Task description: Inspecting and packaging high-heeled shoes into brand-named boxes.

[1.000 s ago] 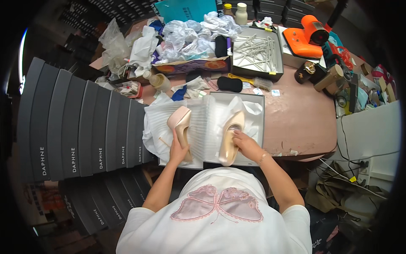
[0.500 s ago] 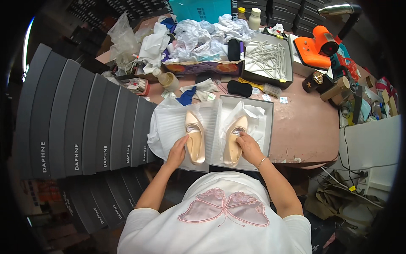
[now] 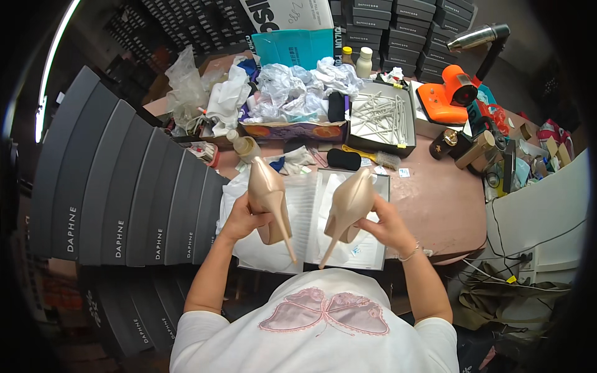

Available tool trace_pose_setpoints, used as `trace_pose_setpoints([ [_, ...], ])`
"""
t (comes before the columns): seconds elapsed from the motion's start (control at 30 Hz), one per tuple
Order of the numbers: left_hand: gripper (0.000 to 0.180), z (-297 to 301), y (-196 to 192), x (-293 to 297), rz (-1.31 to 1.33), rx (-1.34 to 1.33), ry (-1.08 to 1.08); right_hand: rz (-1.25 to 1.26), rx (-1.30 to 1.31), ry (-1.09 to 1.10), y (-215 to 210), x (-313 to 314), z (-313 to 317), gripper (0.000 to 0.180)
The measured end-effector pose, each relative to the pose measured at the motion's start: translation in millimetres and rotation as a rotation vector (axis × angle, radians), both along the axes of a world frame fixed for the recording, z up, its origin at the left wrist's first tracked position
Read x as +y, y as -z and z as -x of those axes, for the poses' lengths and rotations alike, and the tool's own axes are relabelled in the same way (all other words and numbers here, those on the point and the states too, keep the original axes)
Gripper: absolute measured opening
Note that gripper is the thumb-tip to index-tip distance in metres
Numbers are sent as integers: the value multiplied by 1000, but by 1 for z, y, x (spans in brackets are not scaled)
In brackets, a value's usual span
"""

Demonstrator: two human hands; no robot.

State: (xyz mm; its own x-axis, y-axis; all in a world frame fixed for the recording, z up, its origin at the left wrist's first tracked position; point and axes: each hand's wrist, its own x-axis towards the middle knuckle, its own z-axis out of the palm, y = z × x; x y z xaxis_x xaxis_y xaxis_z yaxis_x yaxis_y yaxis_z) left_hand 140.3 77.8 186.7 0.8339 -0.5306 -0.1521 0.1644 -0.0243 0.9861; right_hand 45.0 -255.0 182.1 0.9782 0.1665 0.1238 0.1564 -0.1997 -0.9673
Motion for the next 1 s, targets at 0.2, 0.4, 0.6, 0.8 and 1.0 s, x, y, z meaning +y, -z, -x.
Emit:
trace_pose_setpoints([
  [0.2,48,3,-5,-16,70,95,203,-326,243,-224,-30,3,-17,62],
  [0.4,45,13,4,-37,-12,217,286,-384,391,-313,1,15,-9,62],
  [0.6,44,17,7,-46,-8,191,278,-415,447,-298,10,8,-6,63],
  [0.8,45,17,4,-53,19,198,291,-462,394,-260,11,7,-5,64],
  [1.0,51,15,21,-58,279,468,247,-786,461,-196,29,9,-8,68],
])
